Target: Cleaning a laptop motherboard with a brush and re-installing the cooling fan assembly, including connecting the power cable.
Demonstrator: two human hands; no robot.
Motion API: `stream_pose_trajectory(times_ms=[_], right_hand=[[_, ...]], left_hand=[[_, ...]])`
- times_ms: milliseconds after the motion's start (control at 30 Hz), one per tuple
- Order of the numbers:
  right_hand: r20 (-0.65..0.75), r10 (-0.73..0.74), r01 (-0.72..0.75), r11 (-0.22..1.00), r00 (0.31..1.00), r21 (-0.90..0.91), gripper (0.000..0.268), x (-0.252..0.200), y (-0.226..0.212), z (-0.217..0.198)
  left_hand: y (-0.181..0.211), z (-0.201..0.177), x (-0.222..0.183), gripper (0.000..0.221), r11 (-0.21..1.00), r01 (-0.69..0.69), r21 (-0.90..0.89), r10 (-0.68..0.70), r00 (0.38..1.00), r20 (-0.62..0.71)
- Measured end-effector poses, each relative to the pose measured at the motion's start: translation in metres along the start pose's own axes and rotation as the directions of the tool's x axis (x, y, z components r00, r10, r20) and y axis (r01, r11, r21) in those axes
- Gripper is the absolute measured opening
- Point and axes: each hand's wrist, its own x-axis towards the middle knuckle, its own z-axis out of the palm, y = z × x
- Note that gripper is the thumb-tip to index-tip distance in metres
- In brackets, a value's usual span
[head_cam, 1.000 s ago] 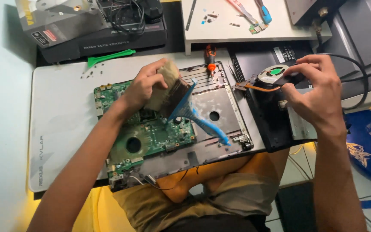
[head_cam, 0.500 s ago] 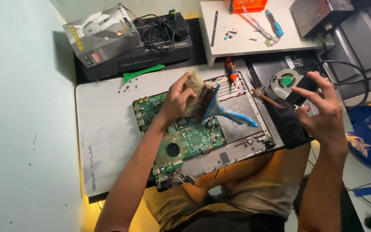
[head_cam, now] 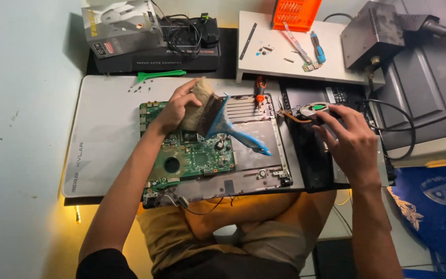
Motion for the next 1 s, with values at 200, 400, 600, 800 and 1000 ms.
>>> stream_pose_trajectory(times_ms=[200,400,600,800,1000], right_hand=[[-0.223,0.069,-0.136,0.943,0.972,-0.303,0.031,0.020,0.010,0.022],[-0.255,0.477,-0.423,0.874,0.841,0.238,0.035,0.049,0.012,0.035],[0.170,0.489,-0.403,0.424,0.856,0.811,0.029,0.132,-0.039,0.062],[0.193,0.370,-0.339,0.382,0.909,0.860,0.029,0.167,-0.091,0.119],[0.259,0.343,-0.332,0.175,0.903,0.927,0.030,0.154,-0.102,0.135]], left_hand=[[-0.021,-0.009,-0.005,0.045,0.996,0.045,0.071,-0.039,0.995,-0.090],[0.021,0.000,-0.009,0.045,0.982,-0.100,-0.157,0.118,0.987,0.107],[0.015,-0.012,-0.006,0.059,0.917,-0.210,-0.338,0.155,0.971,-0.181],[0.029,0.007,-0.010,0.070,0.907,-0.216,-0.362,0.090,0.938,-0.335],[0.013,0.033,0.003,0.050,0.902,-0.194,-0.386,0.107,0.966,-0.236]])
